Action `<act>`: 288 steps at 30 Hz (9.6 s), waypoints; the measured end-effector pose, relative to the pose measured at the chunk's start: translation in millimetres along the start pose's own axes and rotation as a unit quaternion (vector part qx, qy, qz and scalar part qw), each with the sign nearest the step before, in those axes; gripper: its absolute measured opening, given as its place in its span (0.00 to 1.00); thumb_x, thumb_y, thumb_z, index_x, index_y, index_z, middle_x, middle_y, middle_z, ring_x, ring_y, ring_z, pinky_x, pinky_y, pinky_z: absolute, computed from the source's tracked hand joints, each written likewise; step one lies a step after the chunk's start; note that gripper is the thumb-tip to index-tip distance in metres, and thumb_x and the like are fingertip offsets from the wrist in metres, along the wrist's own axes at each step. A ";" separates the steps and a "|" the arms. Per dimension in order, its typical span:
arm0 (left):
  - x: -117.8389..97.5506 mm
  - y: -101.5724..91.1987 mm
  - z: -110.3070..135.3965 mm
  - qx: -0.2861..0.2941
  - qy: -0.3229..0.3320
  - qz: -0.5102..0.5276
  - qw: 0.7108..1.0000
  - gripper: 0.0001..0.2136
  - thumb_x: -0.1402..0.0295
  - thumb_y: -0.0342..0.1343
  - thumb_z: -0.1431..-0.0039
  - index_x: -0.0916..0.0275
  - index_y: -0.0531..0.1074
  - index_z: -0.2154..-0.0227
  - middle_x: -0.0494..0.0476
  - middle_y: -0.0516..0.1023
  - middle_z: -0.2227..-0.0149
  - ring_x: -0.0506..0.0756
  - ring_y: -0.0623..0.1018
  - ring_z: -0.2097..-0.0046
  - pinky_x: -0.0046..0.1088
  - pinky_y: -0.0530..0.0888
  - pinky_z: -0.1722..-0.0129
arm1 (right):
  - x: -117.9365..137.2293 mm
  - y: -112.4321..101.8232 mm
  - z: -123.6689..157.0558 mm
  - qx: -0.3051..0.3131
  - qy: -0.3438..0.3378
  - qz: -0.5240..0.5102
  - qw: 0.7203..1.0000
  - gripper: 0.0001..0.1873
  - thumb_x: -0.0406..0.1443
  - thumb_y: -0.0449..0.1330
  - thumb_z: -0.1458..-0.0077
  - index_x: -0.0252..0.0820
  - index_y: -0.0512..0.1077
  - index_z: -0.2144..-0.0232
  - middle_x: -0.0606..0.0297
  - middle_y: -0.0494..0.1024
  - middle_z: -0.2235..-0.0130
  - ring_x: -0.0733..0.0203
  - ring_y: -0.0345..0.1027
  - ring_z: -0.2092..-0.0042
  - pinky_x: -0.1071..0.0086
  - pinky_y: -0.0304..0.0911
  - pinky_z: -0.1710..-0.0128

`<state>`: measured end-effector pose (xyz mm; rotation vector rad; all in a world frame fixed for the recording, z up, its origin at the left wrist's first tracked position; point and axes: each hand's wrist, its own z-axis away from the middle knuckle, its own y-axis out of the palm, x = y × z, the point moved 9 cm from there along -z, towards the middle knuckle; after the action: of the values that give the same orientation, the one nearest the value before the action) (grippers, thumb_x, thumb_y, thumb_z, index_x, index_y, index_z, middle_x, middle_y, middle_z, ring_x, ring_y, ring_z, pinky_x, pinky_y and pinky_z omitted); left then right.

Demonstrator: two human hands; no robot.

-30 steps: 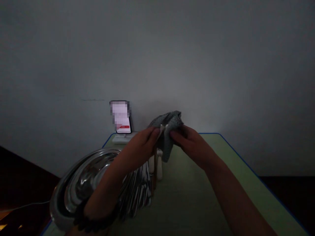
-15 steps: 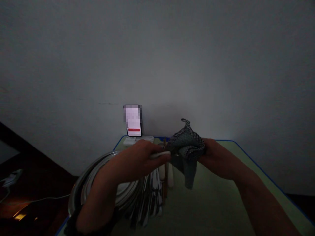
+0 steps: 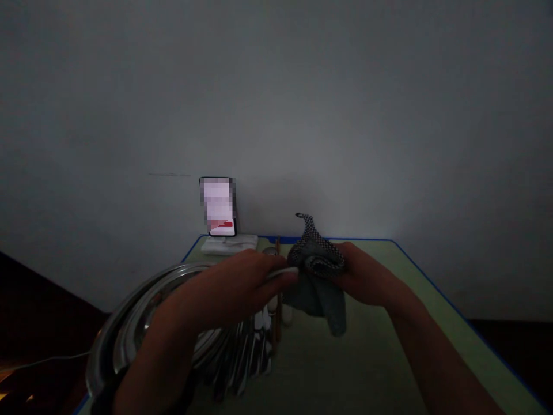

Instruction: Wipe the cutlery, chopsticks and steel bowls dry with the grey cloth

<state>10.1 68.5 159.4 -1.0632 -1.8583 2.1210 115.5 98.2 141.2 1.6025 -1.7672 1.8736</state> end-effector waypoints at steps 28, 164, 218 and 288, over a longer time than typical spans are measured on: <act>-5.3 -20.0 2.3 -0.114 -0.018 -0.029 0.993 0.16 0.57 0.44 0.41 0.60 0.73 0.72 0.53 0.73 0.77 0.52 0.71 0.76 0.26 0.60 0.75 | -16.8 -22.6 10.5 -0.236 0.087 -0.104 0.962 0.27 0.39 0.53 0.49 0.45 0.58 0.46 0.55 0.57 0.44 0.51 0.53 0.42 0.56 0.50 0.42; 34.3 -37.7 -7.6 -0.290 -0.130 0.127 0.940 0.13 0.61 0.52 0.48 0.66 0.75 0.72 0.59 0.80 0.73 0.54 0.78 0.71 0.28 0.73 0.71 | 27.3 7.8 8.6 -0.107 -0.109 -0.120 0.981 0.20 0.44 0.51 0.43 0.52 0.64 0.48 0.61 0.62 0.44 0.58 0.54 0.43 0.59 0.49 0.42; -2.5 -7.1 -19.6 -0.117 -0.050 0.081 0.989 0.11 0.63 0.50 0.45 0.64 0.70 0.76 0.52 0.77 0.79 0.48 0.75 0.77 0.21 0.66 0.78 | 5.6 1.7 20.0 0.017 0.040 0.034 0.998 0.12 0.43 0.53 0.46 0.40 0.69 0.71 0.70 0.70 0.75 0.70 0.60 0.74 0.75 0.53 0.75; 47.7 25.4 -25.0 -0.016 -0.095 -0.164 0.982 0.15 0.67 0.43 0.41 0.65 0.71 0.57 0.65 0.73 0.57 0.58 0.75 0.57 0.32 0.69 0.57 | -91.8 9.7 28.6 0.129 0.133 0.033 0.982 0.20 0.41 0.55 0.49 0.38 0.70 0.56 0.60 0.77 0.65 0.63 0.70 0.66 0.70 0.63 0.66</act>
<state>-2.3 108.0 116.6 -0.5242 -1.9904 2.0607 165.9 123.1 62.6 1.2979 -1.5375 2.3024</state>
